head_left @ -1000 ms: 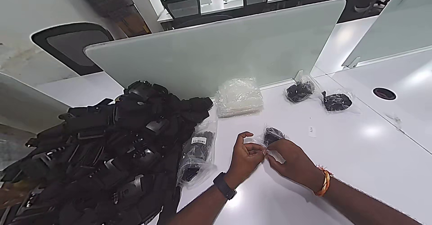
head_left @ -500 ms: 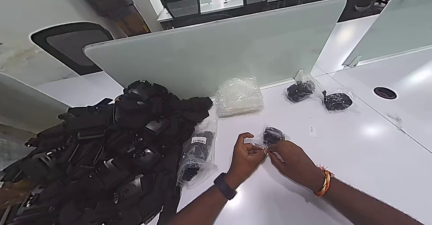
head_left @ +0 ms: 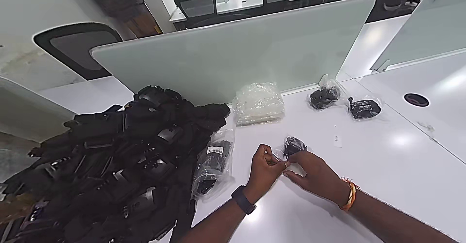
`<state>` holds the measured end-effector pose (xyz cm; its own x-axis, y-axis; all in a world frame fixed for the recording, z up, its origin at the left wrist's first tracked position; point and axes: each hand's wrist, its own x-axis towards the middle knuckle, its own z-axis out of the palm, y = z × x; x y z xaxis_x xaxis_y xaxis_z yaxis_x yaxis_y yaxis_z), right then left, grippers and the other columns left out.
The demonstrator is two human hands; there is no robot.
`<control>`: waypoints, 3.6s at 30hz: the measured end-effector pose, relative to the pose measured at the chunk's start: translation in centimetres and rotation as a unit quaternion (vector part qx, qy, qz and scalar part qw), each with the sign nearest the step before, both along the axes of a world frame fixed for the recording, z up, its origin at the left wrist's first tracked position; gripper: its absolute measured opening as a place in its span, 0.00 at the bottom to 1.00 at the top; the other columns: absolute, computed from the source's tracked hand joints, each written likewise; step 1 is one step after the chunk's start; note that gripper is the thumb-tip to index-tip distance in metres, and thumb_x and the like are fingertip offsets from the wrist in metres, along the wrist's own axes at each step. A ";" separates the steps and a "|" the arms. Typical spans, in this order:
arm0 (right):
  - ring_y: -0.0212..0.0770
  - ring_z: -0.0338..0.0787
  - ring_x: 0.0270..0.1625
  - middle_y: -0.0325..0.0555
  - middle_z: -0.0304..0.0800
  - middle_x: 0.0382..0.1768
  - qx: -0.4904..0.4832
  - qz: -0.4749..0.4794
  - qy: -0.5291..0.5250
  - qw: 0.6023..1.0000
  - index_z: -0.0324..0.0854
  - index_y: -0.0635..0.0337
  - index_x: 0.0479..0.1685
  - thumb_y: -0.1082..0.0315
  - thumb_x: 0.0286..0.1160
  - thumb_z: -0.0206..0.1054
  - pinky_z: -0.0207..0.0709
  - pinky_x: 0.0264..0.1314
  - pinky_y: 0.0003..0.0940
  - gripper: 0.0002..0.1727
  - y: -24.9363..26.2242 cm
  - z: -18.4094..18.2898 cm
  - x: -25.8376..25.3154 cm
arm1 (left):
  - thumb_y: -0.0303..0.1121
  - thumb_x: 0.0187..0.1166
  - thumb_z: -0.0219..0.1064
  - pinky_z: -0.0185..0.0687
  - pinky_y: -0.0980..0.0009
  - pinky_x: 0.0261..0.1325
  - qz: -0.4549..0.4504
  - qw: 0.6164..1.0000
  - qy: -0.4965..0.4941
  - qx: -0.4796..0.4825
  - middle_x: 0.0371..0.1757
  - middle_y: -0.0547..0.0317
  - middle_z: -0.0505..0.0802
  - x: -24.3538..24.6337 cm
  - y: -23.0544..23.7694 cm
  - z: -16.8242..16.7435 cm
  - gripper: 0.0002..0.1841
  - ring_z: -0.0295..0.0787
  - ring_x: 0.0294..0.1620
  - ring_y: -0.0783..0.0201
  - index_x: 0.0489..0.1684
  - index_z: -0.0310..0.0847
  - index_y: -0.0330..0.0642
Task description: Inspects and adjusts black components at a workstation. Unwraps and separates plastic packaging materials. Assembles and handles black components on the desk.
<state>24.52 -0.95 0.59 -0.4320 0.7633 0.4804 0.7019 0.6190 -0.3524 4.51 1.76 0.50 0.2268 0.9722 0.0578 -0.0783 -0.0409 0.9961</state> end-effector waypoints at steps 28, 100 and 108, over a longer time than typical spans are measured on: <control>0.32 0.87 0.49 0.45 0.88 0.47 -0.043 -0.003 0.233 0.971 0.81 0.65 0.51 0.64 0.84 0.58 0.82 0.53 0.30 0.14 2.7 1.1 3.3 | 0.21 0.74 0.64 0.89 0.71 0.50 0.102 0.936 0.201 0.272 0.51 0.44 0.89 -0.8 1.3 -2.1 0.04 0.90 0.47 0.63 0.30 0.83 0.31; 0.55 0.36 0.98 0.50 0.39 0.97 -0.219 0.036 -0.185 0.957 0.43 0.58 0.97 0.20 0.64 0.58 0.27 0.91 0.73 0.66 2.6 0.7 3.1 | 0.20 0.63 0.66 0.82 0.67 0.65 -0.188 0.932 0.188 0.245 0.73 0.44 0.82 -2.6 3.6 -0.8 0.24 0.82 0.68 0.58 0.63 0.85 0.35; 0.51 0.38 0.98 0.48 0.42 0.97 -0.208 0.035 -0.181 0.961 0.45 0.58 0.96 0.29 0.76 0.55 0.26 0.92 0.69 0.56 2.6 0.0 2.4 | 0.33 0.79 0.70 0.75 0.60 0.78 -0.184 0.875 0.338 0.296 0.74 0.49 0.84 -2.1 4.0 0.0 0.16 0.81 0.71 0.54 0.64 0.90 0.48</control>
<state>26.94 1.65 0.61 -0.5698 0.8202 -0.0519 0.7874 0.5268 -0.3201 2.40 5.72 0.47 0.6940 0.6722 0.2580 0.4036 -0.6600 0.6337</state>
